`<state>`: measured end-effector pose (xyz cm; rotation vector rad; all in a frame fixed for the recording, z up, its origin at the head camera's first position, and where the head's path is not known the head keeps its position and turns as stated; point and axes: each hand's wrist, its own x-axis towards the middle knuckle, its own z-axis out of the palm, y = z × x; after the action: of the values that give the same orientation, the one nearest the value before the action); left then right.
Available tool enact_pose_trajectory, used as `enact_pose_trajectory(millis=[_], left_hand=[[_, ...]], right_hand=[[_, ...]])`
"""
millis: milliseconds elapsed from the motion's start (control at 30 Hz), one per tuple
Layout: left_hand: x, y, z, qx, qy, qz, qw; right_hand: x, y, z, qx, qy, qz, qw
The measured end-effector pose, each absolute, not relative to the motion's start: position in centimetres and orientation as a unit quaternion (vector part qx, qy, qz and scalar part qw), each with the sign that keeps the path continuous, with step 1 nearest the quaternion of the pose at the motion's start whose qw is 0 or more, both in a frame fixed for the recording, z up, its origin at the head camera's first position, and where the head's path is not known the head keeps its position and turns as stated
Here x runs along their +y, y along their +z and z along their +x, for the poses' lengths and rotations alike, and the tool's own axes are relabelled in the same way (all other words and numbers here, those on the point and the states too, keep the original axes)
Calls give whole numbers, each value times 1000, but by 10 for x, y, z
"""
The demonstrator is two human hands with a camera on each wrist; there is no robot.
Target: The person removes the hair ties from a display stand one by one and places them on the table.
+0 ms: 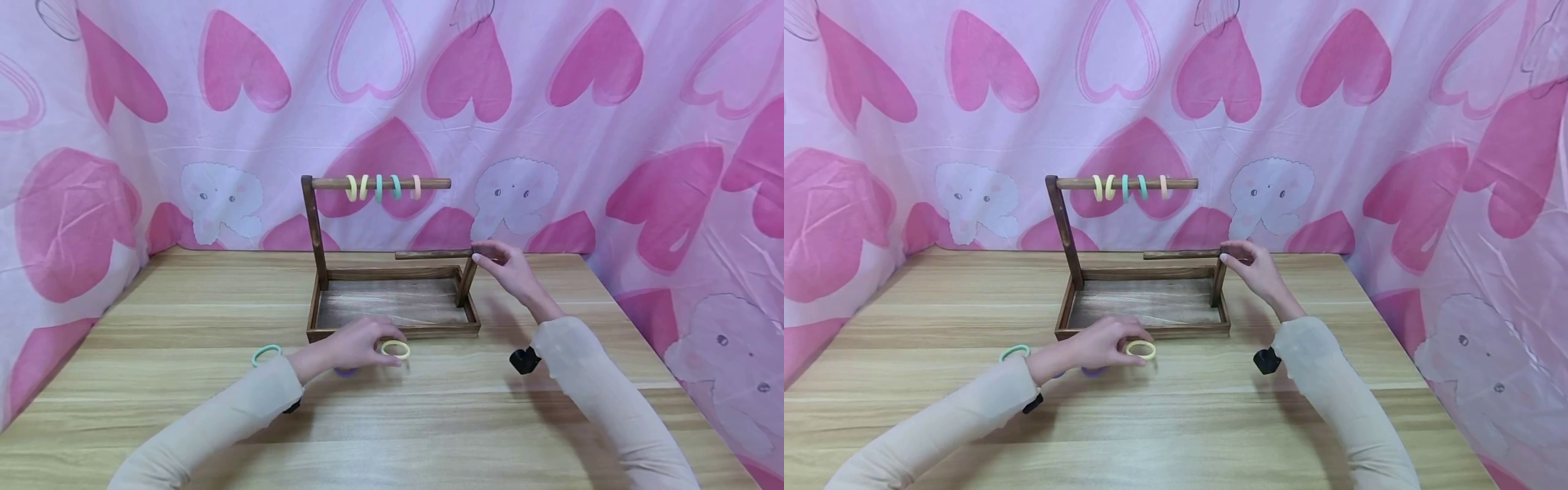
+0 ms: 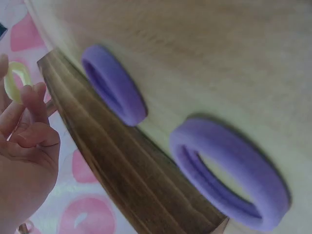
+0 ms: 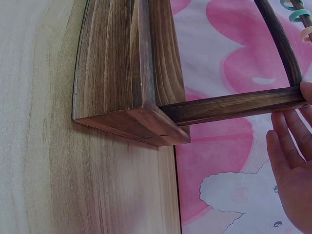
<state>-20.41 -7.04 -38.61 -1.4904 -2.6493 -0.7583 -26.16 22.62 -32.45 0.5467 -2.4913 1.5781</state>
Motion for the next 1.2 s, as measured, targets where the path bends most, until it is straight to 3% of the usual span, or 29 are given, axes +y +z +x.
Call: enact_pose_trajectory(millis=[333,800,1200], left_hand=[[-69,-397,-204,-853,-228,-468,-34],[-67,-400,-202,-866,-171,-469,-32],[-72,-386,-201,-858,-217,-464,-44]], right_hand=[[221,-317,-254,-828,525,182,71],[222,-319,-256,-824,530,185,79],[222,-320,-257,-824,529,187,80]])
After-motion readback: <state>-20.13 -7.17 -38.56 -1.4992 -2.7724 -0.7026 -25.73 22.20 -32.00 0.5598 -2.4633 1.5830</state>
